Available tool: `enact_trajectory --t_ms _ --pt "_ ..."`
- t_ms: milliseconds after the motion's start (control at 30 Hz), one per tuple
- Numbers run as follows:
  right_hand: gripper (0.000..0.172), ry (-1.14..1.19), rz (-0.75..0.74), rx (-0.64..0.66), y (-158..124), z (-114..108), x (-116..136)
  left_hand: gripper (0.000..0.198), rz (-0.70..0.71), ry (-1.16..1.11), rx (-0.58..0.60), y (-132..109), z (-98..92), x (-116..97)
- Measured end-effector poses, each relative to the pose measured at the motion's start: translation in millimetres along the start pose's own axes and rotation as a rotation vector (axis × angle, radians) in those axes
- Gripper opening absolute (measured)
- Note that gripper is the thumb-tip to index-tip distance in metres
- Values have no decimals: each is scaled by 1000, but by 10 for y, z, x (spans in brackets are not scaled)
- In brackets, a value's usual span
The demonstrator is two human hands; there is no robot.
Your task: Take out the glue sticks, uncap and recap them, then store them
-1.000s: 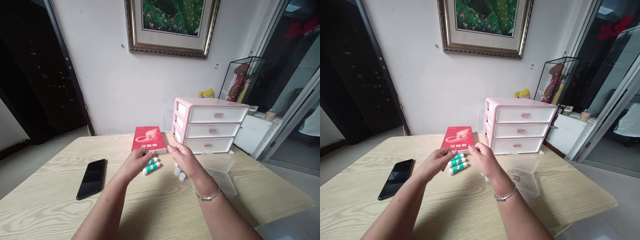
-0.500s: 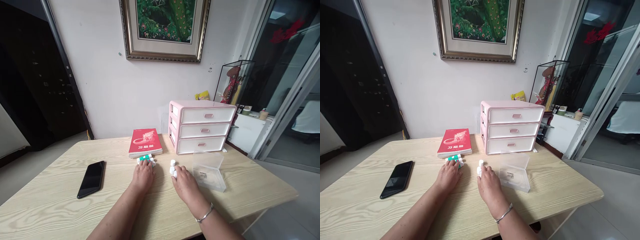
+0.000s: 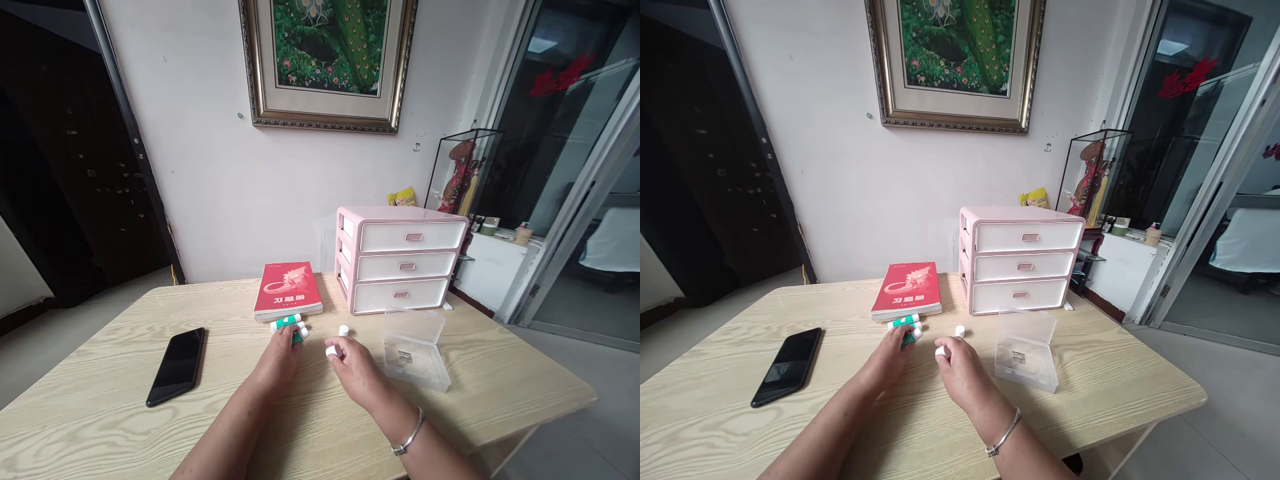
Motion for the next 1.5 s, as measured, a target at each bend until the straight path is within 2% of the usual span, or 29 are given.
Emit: enact_trajectory --t_ms 100,200,267,333,467,633,767,933,1267,1500 --pt "33 138 -58 -18 224 57 171 40 23 -206 21 -38 -128 33" --pt "38 215 -140 -58 466 143 275 50 43 -539 120 -110 -215 53" --pt "38 267 -172 -105 577 217 272 59 29 -720 183 -144 -231 74" --pt "39 331 -178 -147 622 297 205 63 4 -782 217 -152 -210 108" --pt "41 409 -146 -104 563 414 -10 63 -9 -752 226 -126 -113 163" --pt "40 454 -116 5 486 380 -134 56 17 -659 180 -138 -125 107" --pt "37 486 -146 66 484 356 -81 53 44 -594 154 -162 -218 31" --pt "34 465 -195 101 467 335 15 51 35 -519 136 -148 -261 57" --pt "35 385 -288 145 456 324 42 56 60 -472 220 -176 -301 82" --pt "36 348 -300 219 432 358 46 53 111 -530 228 -178 -264 82"
Point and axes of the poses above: each hand's wrist, its own y-axis towards the middle knuckle, its own z-axis out of the palm, x = y × z, the point moved 4 cm from there along y, towards the middle knuckle, and after that the axes turned 14 degrees about y, right-handed, at the moved point
